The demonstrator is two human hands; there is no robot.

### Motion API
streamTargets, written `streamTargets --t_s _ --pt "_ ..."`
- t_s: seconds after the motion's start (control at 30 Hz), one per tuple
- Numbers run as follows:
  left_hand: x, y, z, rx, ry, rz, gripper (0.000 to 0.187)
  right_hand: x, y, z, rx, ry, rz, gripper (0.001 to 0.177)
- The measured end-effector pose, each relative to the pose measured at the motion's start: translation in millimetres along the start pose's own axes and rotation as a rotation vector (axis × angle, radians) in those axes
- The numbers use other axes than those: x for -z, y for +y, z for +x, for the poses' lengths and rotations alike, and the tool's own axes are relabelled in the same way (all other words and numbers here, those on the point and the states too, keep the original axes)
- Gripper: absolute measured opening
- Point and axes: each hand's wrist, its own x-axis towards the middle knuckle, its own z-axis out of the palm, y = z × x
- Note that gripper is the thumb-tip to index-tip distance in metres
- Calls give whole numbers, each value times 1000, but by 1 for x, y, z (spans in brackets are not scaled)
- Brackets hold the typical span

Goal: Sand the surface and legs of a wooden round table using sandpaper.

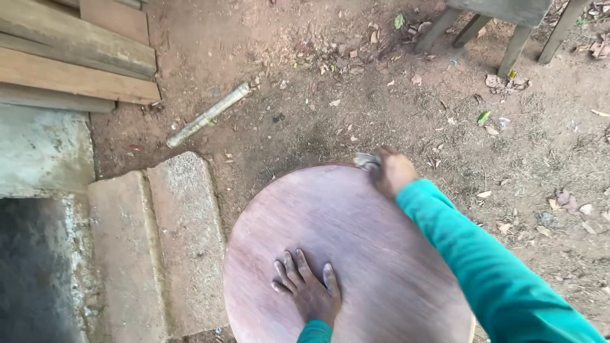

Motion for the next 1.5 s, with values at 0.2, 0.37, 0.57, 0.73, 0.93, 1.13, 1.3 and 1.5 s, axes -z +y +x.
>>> streamTargets --t_s 0.2,0.37,0.57,0.73,0.93,1.13,1.3,1.5 --pt "9 2 4 -34 39 -46 89 8 63 -59 7 106 102 37" --pt "11 -1 -2 -29 47 -88 86 29 78 -204 -264 211 137 20" --pt "9 -2 8 -39 38 -61 83 12 89 -191 -241 328 195 17" --pt "34 20 5 -44 84 -160 74 -19 107 -194 -199 485 169 33" --pt "29 13 1 -45 143 -177 70 -36 85 -357 -367 517 55 26" --pt "38 5 -7 -42 131 -256 67 -16 -2 -449 -901 632 1240 16" --pt "60 -12 -47 -213 72 -629 51 -11 -81 -490 -642 704 1777 9" --pt "169 -34 -199 -424 -779 -1318 53 -23 -148 -532 -509 301 2055 35"
